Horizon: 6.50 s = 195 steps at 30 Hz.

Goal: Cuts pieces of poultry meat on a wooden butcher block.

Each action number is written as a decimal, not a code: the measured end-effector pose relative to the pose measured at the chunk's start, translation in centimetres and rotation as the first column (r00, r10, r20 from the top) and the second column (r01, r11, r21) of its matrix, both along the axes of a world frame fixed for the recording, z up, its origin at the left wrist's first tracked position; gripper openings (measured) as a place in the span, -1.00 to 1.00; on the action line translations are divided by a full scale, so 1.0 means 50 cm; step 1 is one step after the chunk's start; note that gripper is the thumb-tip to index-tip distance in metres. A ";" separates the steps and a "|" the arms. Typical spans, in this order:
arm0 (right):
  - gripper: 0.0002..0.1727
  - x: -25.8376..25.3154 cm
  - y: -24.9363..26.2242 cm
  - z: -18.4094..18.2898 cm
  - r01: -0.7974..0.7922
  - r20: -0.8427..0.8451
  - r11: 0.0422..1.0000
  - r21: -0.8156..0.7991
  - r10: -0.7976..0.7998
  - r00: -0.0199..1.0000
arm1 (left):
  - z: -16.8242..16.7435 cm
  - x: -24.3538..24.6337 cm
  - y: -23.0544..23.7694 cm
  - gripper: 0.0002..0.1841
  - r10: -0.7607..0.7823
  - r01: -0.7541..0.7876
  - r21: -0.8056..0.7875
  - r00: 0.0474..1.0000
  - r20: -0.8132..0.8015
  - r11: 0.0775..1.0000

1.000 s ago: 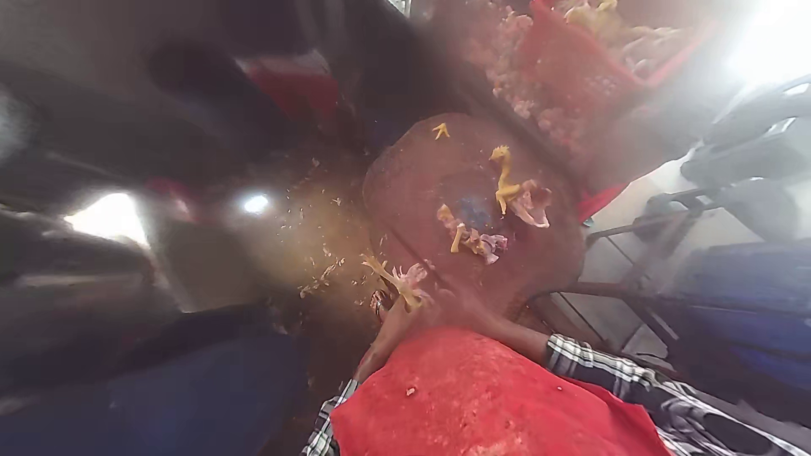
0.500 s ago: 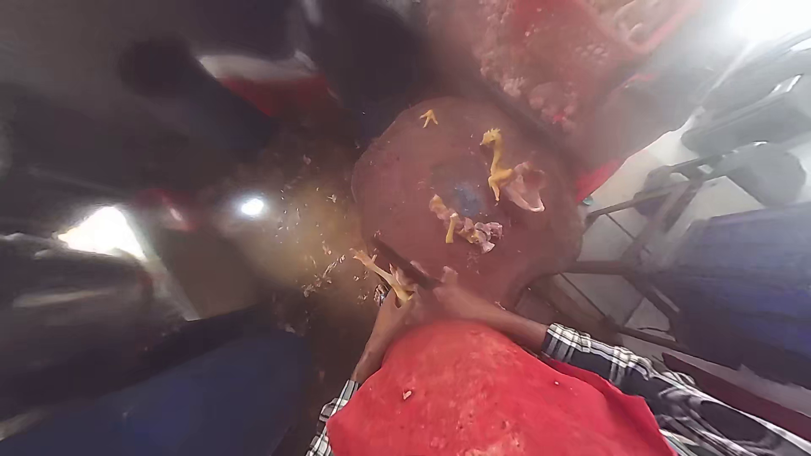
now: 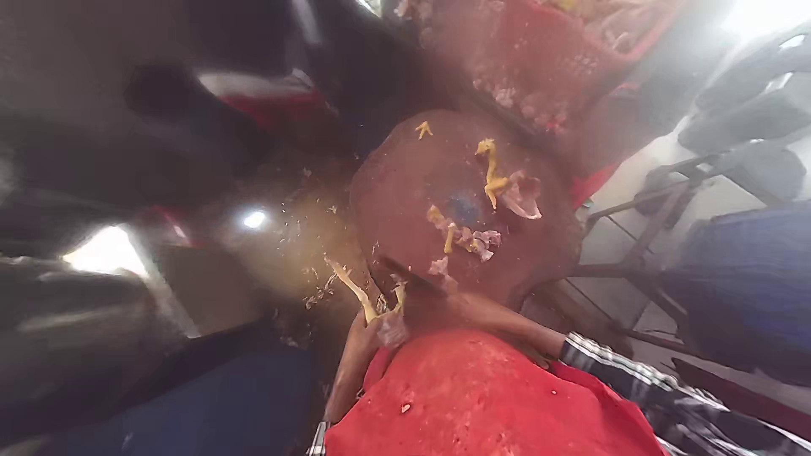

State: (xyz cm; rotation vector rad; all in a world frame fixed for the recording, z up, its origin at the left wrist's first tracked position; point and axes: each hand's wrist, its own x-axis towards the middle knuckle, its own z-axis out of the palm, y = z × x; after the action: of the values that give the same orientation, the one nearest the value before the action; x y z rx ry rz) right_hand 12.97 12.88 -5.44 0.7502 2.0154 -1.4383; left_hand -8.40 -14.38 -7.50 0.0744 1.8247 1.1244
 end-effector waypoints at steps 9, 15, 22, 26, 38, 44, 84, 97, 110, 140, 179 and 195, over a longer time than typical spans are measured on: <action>-0.32 -0.048 0.085 0.161 0.445 -0.314 0.893 0.072 -0.403 0.860 | 0.097 -0.060 0.114 -0.46 0.119 -0.089 0.294 0.989 -0.085 0.952; 0.09 -0.139 0.013 0.290 0.374 -0.711 0.927 0.005 -0.260 0.654 | -0.042 -0.033 0.209 -0.56 0.047 -0.035 0.083 0.988 -0.150 0.996; -0.16 -0.096 -0.007 0.029 0.016 -0.047 0.982 0.186 -0.007 0.999 | -0.026 -0.008 0.172 -0.67 0.204 -0.192 0.137 0.976 -0.077 0.972; -0.25 -0.070 -0.012 0.083 0.140 -0.243 0.960 0.241 -0.080 0.967 | 0.014 -0.032 0.069 -0.62 0.350 -0.319 0.205 0.927 -0.137 0.925; -0.08 -0.120 -0.015 0.117 0.155 -0.475 0.981 0.116 -0.082 0.876 | 0.057 -0.111 -0.034 -0.45 0.210 -0.205 0.512 0.976 0.050 0.834; -0.13 -0.129 0.006 0.071 -0.029 -0.083 0.980 0.196 0.046 0.995 | 0.071 -0.098 -0.054 -0.20 0.224 -0.460 0.592 0.875 0.430 0.661; -0.24 -0.129 -0.029 0.132 -0.049 -0.213 0.985 0.166 0.085 0.973 | 0.004 -0.045 -0.030 -0.56 -0.582 0.439 -0.419 0.746 -0.324 0.795; -0.19 -0.111 -0.038 0.074 -0.103 -0.116 0.979 0.178 0.124 0.985 | 0.009 -0.026 -0.025 -0.57 -0.540 0.392 -0.425 0.778 -0.321 0.816; -0.20 -0.103 -0.058 0.055 -0.084 -0.098 0.986 0.143 0.098 0.990 | 0.003 -0.014 0.016 -0.55 -0.476 0.356 -0.362 0.816 -0.329 0.861; -0.09 -0.081 -0.052 -0.012 -0.126 -0.034 0.983 0.133 0.132 0.991 | 0.034 -0.024 0.087 -0.74 -0.227 0.120 -0.210 0.752 -0.618 0.970; -0.41 0.084 0.043 -0.007 0.136 0.052 0.951 0.277 -0.156 0.986 | 0.032 -0.459 1.132 -0.50 -0.661 0.545 -0.520 0.086 -0.745 0.658; -0.43 0.082 0.062 -0.014 0.145 -0.077 0.949 0.280 -0.128 0.989 | 0.139 -0.076 0.993 -0.56 -0.781 0.654 -0.756 -0.469 -0.411 0.005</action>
State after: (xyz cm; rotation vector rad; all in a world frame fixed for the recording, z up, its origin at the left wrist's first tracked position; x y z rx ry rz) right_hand 17.09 15.97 -6.16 0.9965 2.2859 -1.2687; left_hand -12.19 35.29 -0.55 2.0537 1.7450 -0.4577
